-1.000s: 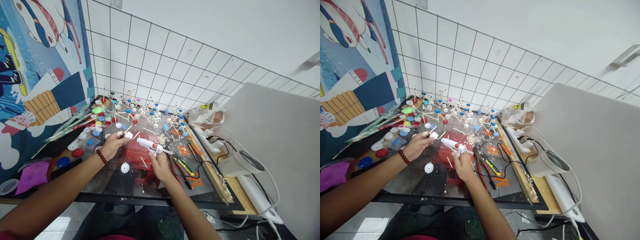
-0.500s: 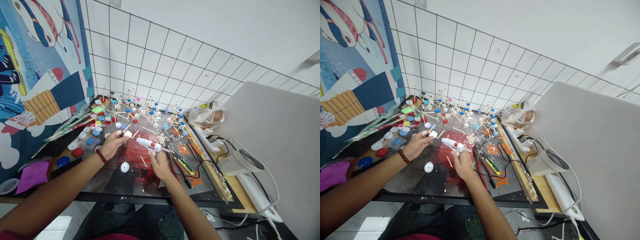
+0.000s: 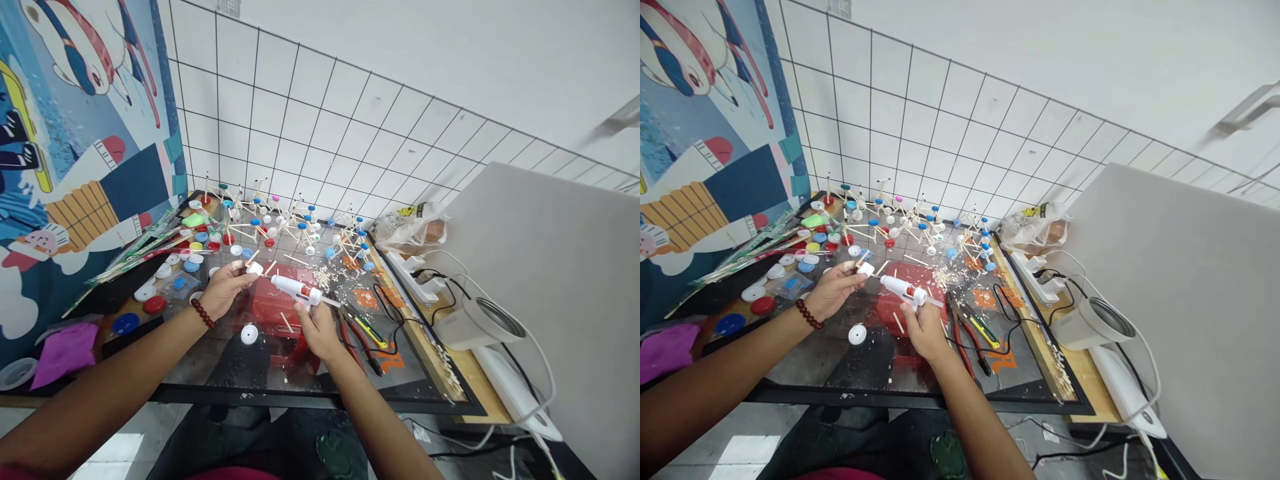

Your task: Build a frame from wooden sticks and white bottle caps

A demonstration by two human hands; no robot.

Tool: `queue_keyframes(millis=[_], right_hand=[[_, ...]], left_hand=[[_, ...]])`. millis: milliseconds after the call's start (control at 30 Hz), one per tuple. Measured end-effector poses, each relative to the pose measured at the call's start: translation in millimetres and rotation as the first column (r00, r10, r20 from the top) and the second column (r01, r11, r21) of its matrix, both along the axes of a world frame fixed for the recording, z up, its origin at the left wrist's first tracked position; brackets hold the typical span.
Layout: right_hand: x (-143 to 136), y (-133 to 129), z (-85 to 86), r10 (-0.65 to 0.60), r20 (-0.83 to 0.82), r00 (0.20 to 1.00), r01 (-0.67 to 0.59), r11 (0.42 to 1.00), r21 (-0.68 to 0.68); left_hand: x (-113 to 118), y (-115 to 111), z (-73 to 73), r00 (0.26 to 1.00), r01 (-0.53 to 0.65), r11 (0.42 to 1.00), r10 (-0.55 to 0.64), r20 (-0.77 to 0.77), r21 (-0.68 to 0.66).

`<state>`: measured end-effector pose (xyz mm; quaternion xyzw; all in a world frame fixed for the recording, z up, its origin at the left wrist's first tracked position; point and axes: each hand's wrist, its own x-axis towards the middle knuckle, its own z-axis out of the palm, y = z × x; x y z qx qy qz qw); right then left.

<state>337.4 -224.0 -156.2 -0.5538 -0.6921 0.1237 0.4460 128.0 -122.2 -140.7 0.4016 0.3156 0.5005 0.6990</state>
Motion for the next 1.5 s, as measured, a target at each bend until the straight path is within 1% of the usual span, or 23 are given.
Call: queue_keyframes(millis=[167,533,700,800,900,1000,1067,1133,1200,1267,1333,1367,1433,1500], right_hand=[[-1,0,2.8,-0.016,0.013,1.0,0.016,1.0,0.009],[0,0,3.6,0.016,-0.014,1.0,-0.016,1.0,0.0],[1,1,0.9,0.001,-0.028,1.0,-0.002,1.0,-0.03],[2,3,-1.5,-0.033,-0.049,0.998,0.032,0.999,-0.036],[3,5,-2.6,-0.075,-0.103,0.992,0.072,0.997,-0.034],[6,7,-2.0,-0.094,-0.186,0.978,0.089,0.995,-0.034],[9,8,-0.9,-0.112,-0.226,0.968,0.105,0.993,-0.047],[14,9,0.7,-0.118,-0.254,0.96,0.104,0.992,-0.066],[20,8,2.8,-0.085,-0.284,0.955,0.065,0.995,-0.079],[26,7,5.1,-0.026,-0.311,0.95,0.003,0.997,-0.075],[30,5,7.0,0.029,-0.318,0.948,-0.053,0.996,-0.067],[32,5,7.6,0.049,-0.311,0.949,-0.073,0.995,-0.066],[34,4,7.8,0.079,-0.285,0.955,-0.103,0.992,-0.072],[34,3,7.2,0.095,-0.255,0.962,-0.121,0.989,-0.087]], left_hand=[[1,-1,0.7,1.0,0.008,1.0,-0.008,-0.013,0.011],[-2,2,-5.5,1.0,-0.015,1.0,0.015,0.012,-0.015],[-3,1,-3.9,1.0,-0.008,0.999,0.009,0.018,-0.035],[-2,0,-2.9,1.0,0.009,0.999,-0.008,0.029,-0.034],[-1,-1,-1.9,0.999,0.006,1.0,-0.006,0.032,-0.007],[-1,-2,-0.6,0.998,-0.045,0.993,0.05,-0.047,0.113],[-1,-2,0.4,0.984,-0.084,0.967,0.118,-0.132,0.24],[-2,-3,1.2,0.96,-0.111,0.918,0.199,-0.199,0.381],[-3,-4,2.1,0.933,-0.12,0.845,0.276,-0.233,0.521],[-5,-5,3.1,0.907,-0.109,0.761,0.339,-0.249,0.64],[-6,-7,4.1,0.884,-0.074,0.692,0.379,-0.274,0.718],[-7,-8,4.6,0.874,-0.051,0.667,0.389,-0.29,0.743],[-8,-10,5.6,0.863,-0.004,0.634,0.394,-0.318,0.773],[-9,-11,6.5,0.859,0.032,0.613,0.387,-0.336,0.789]])
